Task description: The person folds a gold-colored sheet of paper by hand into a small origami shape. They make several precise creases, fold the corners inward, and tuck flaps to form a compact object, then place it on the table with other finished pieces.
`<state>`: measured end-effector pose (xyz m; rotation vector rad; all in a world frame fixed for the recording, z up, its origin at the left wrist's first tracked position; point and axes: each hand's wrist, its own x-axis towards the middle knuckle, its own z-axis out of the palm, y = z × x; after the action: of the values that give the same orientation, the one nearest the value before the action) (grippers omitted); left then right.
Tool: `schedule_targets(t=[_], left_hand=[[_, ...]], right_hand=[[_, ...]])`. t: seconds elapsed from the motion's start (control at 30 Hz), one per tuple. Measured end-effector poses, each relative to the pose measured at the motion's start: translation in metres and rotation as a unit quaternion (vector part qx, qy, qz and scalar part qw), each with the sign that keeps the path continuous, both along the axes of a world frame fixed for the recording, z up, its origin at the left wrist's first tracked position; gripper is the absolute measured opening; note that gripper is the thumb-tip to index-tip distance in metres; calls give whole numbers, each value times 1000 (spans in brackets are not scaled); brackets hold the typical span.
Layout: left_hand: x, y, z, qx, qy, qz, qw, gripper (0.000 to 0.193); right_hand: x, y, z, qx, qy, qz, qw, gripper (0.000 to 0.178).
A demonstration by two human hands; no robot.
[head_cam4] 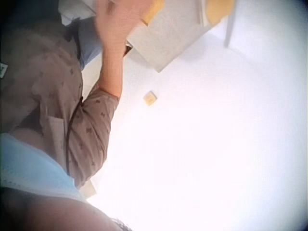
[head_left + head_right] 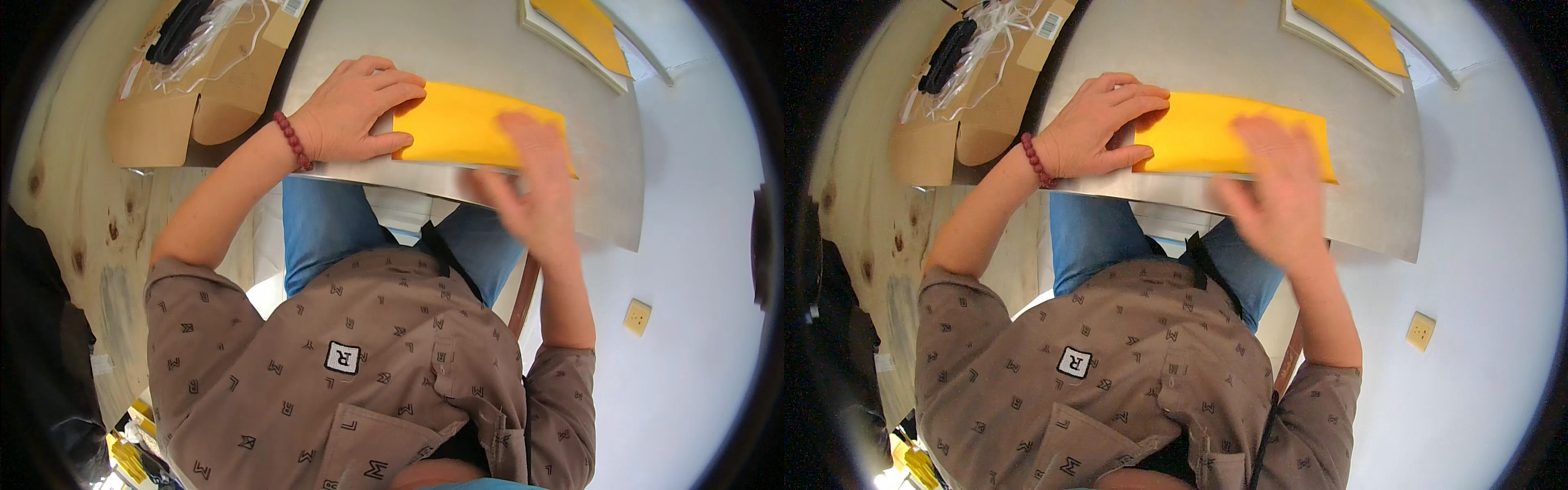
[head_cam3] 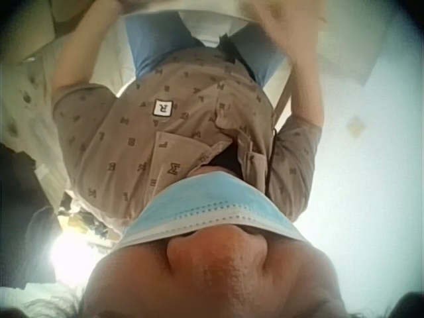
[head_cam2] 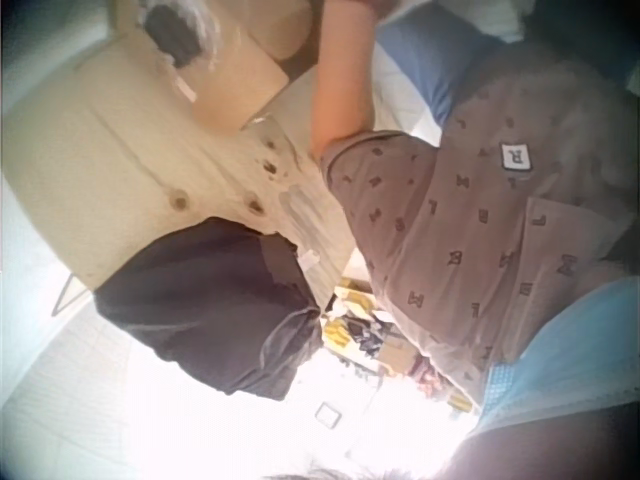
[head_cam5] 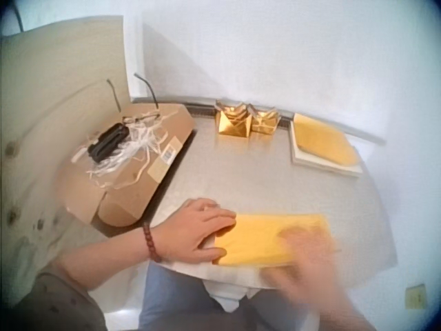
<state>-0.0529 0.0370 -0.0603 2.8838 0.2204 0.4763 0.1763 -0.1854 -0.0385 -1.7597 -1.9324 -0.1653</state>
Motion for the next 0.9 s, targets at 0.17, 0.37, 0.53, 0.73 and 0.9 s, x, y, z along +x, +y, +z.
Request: schedule_targets(t=[0.17,0.37,0.53,0.73,0.9], left_hand=[[-17,-13,6,-4,8,7,1000,62],[-41,-26,5,-42,21,26,999,46],[-39,-23,0,-30,-49,22,998,32],[-42,-22,-1,-22,-45,18,999,31],[-52,-33,3,-41,-13,17,999,37]], right_hand=[[-51,9,-15,-72,28,60,995,59],[-47,10,-23,-40,75,77,993,40],[-43,14,-22,-23,93,89,991,34],[-54,12,-21,-23,71,57,996,32],[-50,13,-21,-16,105,80,991,25]])
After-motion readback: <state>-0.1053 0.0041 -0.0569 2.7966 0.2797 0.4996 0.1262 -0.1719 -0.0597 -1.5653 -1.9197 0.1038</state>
